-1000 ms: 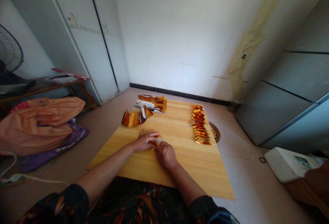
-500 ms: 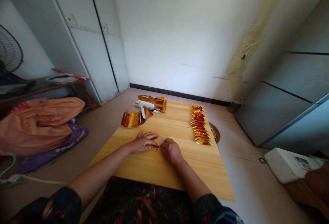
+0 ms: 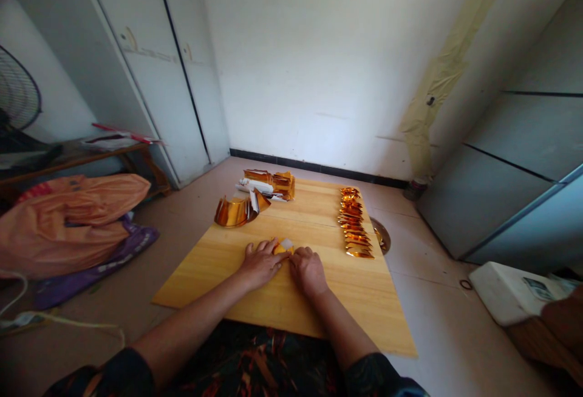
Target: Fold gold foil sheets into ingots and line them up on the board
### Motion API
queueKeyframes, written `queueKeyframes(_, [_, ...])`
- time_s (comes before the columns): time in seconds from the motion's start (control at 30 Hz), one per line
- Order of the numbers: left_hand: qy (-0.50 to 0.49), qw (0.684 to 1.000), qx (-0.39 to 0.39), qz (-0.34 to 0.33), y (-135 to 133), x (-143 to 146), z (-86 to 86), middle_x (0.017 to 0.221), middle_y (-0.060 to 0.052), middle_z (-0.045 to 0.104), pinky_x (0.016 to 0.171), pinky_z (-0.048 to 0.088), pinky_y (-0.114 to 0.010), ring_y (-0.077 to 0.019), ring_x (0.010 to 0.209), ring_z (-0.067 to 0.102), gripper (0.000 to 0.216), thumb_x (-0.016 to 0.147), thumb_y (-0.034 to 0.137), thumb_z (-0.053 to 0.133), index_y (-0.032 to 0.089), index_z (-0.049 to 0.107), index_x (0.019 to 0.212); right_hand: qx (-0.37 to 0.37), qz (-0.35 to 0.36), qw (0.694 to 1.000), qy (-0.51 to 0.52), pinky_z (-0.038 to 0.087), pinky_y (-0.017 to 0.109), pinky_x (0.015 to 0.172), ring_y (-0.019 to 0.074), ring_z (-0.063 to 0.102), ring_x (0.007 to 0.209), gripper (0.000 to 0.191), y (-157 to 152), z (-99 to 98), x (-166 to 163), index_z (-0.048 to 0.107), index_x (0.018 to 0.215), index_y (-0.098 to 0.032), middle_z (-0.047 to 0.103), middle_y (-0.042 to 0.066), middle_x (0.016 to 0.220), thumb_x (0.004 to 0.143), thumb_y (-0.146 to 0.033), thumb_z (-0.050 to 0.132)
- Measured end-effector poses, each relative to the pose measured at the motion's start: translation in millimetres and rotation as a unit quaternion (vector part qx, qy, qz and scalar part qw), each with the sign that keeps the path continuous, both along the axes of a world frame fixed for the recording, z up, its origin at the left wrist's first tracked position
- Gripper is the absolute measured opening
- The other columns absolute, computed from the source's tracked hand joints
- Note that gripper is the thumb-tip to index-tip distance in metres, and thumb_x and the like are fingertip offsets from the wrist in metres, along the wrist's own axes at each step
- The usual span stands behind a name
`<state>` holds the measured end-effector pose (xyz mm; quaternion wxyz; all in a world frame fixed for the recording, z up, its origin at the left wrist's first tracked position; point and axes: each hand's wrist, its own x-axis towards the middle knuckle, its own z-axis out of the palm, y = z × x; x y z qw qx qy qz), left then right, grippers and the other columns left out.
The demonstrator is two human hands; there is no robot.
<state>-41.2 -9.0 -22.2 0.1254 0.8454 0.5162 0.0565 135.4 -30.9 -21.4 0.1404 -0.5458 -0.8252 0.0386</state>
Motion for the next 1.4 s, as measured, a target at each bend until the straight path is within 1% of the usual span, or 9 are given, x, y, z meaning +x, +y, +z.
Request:
queueKeyframes(0.17, [0.014, 0.999, 0.031, -0.021, 1, -3, 7.3, 0.138, -0.005, 0.044, 0.097, 0.017, -0.064, -0.0328, 0.120, 0.039, 0.037, 0.088, 0.035, 0.044, 0.045, 0.050, 0.123, 0.005, -0.015, 0.997, -0.069, 0.037, 0.027, 0.071, 0.0181, 0.052, 0.089, 0.025, -4, 4.6, -3, 0.067, 0.089, -0.021, 0.063, 0.007, 0.092, 0.093, -0.024, 0.042])
queueKeyframes(0.33, [0.006, 0.997, 0.060, -0.055, 11, -8, 21.3, 0.106, -0.006, 0.063, 0.096, 0.018, -0.057, -0.0271, 0.103, 0.049, 0.033, 0.089, 0.026, 0.040, 0.038, 0.056, 0.115, -0.013, -0.034, 0.995, -0.088, 0.037, 0.028, 0.070, 0.0193, 0.052, 0.089, 0.022, -1, 11.2, -10, 0.067, 0.083, -0.020, 0.062, 0.008, 0.092, 0.090, -0.021, 0.045])
queueKeyframes(0.47, [0.014, 0.995, 0.061, -0.083, 18, -11, 27.8, 0.095, -0.005, 0.067, 0.096, 0.021, -0.050, -0.0253, 0.100, 0.050, 0.027, 0.086, 0.023, 0.042, 0.032, 0.065, 0.098, -0.023, -0.029, 0.996, -0.075, 0.037, 0.028, 0.071, 0.0196, 0.052, 0.090, 0.021, 5, 13.3, -11, 0.067, 0.082, -0.018, 0.062, 0.008, 0.093, 0.088, -0.021, 0.047])
queueKeyframes(0.63, [0.011, 0.994, 0.065, -0.092, 20, -20, 32.4, 0.092, -0.006, 0.068, 0.087, 0.032, -0.039, -0.0233, 0.095, 0.053, 0.024, 0.081, 0.019, 0.049, 0.026, 0.064, 0.098, -0.020, 0.021, 0.998, -0.050, 0.036, 0.026, 0.074, 0.0167, 0.052, 0.087, 0.020, 11, 10.5, -8, 0.067, 0.087, -0.019, 0.063, 0.006, 0.091, 0.088, -0.020, 0.047])
queueKeyframes(0.73, [-0.010, 0.994, 0.069, -0.087, 20, -26, 30.0, 0.089, -0.005, 0.068, 0.083, 0.034, -0.036, -0.0226, 0.092, 0.055, 0.020, 0.080, 0.021, 0.052, 0.025, 0.065, 0.095, -0.009, 0.041, 0.998, -0.041, 0.035, 0.026, 0.076, 0.0161, 0.052, 0.088, 0.021, 11, 8.1, -9, 0.067, 0.093, -0.021, 0.063, 0.005, 0.091, 0.090, -0.021, 0.046])
queueKeyframes(0.87, [-0.042, 0.991, 0.065, -0.109, 20, -33, 22.1, 0.088, -0.003, 0.069, 0.081, 0.037, -0.032, -0.0200, 0.090, 0.056, 0.016, 0.080, 0.020, 0.053, 0.023, 0.067, 0.087, 0.013, 0.047, 0.997, -0.056, 0.032, 0.029, 0.077, 0.0180, 0.050, 0.091, 0.017, 7, 7.0, -12, 0.066, 0.089, -0.021, 0.063, 0.006, 0.091, 0.088, -0.031, 0.052])
queueKeyframes(1.1, [-0.114, 0.981, 0.058, -0.149, 31, -45, 10.1, 0.096, 0.000, 0.069, 0.083, 0.039, -0.029, -0.0180, 0.092, 0.057, 0.018, 0.074, 0.026, 0.062, 0.023, 0.066, 0.092, 0.016, 0.045, 0.996, -0.080, 0.030, 0.030, 0.074, 0.0186, 0.050, 0.089, 0.021, 6, 10.0, -15, 0.066, 0.089, -0.021, 0.063, 0.006, 0.090, 0.087, -0.038, 0.054])
queueKeyframes(1.2, [-0.127, 0.980, 0.062, -0.140, 36, -46, 5.8, 0.094, -0.002, 0.068, 0.082, 0.040, -0.028, -0.0180, 0.091, 0.057, 0.021, 0.073, 0.026, 0.064, 0.021, 0.066, 0.093, 0.019, 0.035, 0.995, -0.093, 0.029, 0.030, 0.072, 0.0189, 0.050, 0.088, 0.023, 10, 9.6, -18, 0.067, 0.085, -0.020, 0.064, 0.007, 0.087, 0.087, -0.038, 0.054])
queueKeyframes(1.4, [-0.127, 0.980, 0.071, -0.135, 40, -45, 2.0, 0.095, -0.003, 0.067, 0.081, 0.041, -0.028, -0.0190, 0.090, 0.057, 0.030, 0.070, 0.029, 0.068, 0.020, 0.065, 0.098, 0.055, 0.066, 0.986, -0.144, 0.028, 0.031, 0.068, 0.0177, 0.053, 0.079, 0.026, 18, 8.2, -20, 0.068, 0.078, -0.017, 0.064, 0.008, 0.078, 0.088, -0.035, 0.052])
